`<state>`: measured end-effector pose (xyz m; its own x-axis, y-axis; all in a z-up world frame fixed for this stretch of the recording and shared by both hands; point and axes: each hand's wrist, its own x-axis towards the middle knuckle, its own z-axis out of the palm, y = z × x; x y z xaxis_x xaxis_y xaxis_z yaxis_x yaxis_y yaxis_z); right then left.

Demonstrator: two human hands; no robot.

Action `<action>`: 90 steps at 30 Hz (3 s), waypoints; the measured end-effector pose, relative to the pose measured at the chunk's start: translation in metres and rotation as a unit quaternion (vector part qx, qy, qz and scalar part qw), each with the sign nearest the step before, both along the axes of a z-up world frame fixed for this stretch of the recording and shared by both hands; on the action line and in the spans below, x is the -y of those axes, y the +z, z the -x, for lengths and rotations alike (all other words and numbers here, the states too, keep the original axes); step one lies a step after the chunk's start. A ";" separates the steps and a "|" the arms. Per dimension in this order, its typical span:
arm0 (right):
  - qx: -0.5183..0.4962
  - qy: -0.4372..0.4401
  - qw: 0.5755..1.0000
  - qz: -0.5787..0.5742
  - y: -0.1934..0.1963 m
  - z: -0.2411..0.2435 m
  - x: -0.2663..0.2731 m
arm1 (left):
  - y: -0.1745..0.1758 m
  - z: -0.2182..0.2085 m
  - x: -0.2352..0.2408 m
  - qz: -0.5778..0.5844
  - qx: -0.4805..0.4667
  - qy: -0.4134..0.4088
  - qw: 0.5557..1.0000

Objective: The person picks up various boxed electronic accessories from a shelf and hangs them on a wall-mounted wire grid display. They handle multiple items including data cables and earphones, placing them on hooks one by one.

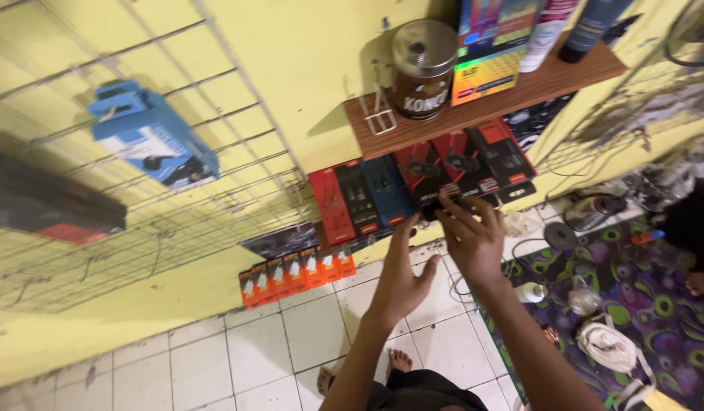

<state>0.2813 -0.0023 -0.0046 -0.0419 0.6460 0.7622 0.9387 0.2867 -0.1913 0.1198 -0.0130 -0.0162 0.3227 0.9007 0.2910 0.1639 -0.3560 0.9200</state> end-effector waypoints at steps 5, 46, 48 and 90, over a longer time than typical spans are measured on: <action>0.016 0.026 0.997 -0.072 0.049 0.015 -0.002 | 0.010 0.000 0.023 -0.038 -0.007 0.039 0.998; -0.256 0.344 0.901 0.064 0.156 0.585 -0.013 | 0.144 0.600 -0.011 -0.153 0.057 0.182 0.970; -0.255 0.336 0.905 0.056 0.156 0.595 -0.018 | 0.143 0.609 -0.021 -0.172 0.075 0.157 0.970; -0.406 -0.109 0.904 0.071 -0.016 0.333 0.085 | -0.003 0.413 0.017 0.092 0.051 -0.068 0.992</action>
